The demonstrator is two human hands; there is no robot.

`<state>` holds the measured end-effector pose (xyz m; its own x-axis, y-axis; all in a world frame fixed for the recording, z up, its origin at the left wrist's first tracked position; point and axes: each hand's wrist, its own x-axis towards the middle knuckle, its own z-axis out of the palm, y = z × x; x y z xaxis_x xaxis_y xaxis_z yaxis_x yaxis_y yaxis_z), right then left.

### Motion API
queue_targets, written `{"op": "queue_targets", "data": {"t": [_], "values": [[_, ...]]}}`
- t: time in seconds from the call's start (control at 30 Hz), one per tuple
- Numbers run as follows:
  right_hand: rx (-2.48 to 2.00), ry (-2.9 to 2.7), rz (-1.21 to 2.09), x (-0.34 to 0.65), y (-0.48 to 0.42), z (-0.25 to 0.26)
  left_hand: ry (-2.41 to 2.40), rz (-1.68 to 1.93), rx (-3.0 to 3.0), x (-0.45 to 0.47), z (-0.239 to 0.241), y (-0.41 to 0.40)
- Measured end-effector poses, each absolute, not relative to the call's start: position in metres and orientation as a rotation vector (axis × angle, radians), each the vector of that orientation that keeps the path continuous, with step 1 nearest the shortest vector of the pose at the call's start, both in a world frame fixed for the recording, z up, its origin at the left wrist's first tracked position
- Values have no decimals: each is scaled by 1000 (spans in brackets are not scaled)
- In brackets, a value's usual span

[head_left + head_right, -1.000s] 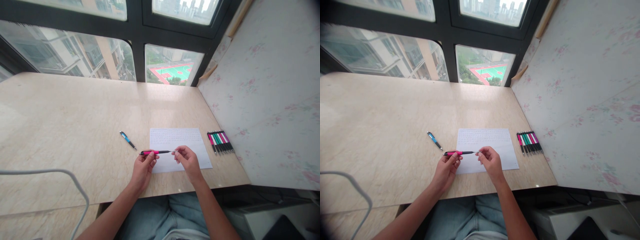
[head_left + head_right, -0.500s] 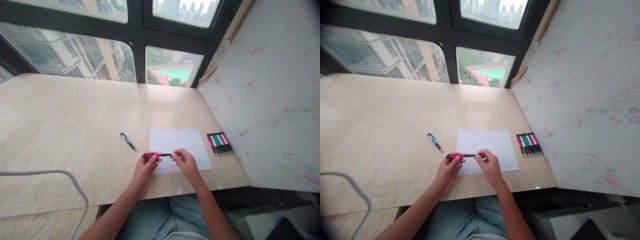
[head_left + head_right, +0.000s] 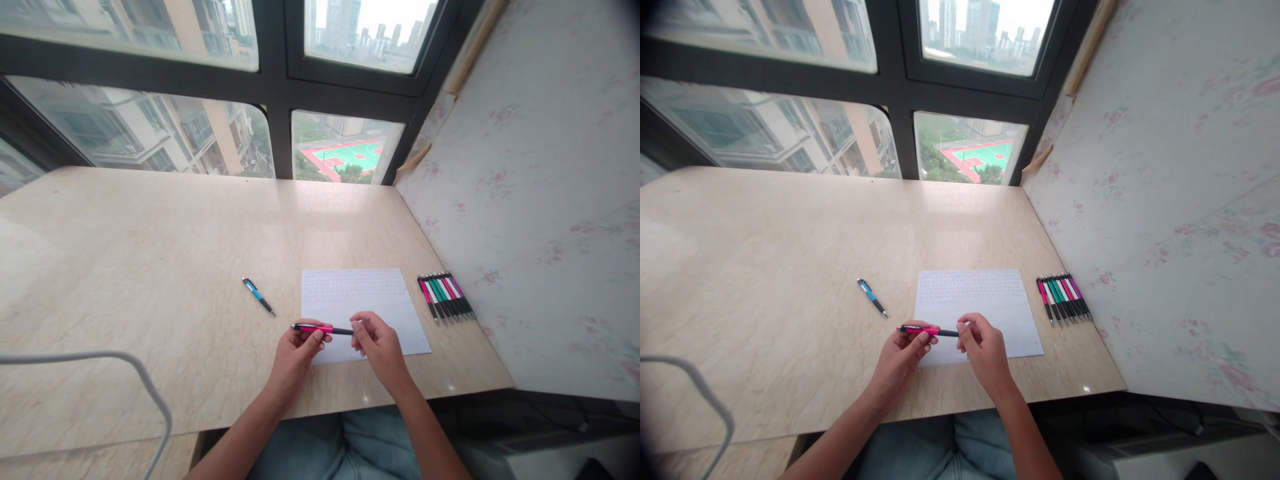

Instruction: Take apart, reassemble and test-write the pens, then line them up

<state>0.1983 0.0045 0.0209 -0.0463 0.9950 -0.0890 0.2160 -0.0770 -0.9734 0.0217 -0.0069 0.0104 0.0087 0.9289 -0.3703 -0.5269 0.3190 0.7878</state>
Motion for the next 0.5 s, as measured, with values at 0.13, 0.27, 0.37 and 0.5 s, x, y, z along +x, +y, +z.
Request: {"op": "queue_targets", "data": {"t": [0.13, 0.27, 0.37, 0.5], "values": [[-1355, -1439, 1206, 197, 2, 19, 991, 1252, 407, 20, 10, -4], [-1382, -1527, 1149, 197, 2, 23, 986, 1234, 375, 19, 8, -4], [-1435, -1629, 1052, 196, 1, 25, 1011, 1223, 393, 20, 8, -4], [-1507, -1675, 989, 194, -3, 23, 1033, 1223, 445, 21, 12, -5]]}}
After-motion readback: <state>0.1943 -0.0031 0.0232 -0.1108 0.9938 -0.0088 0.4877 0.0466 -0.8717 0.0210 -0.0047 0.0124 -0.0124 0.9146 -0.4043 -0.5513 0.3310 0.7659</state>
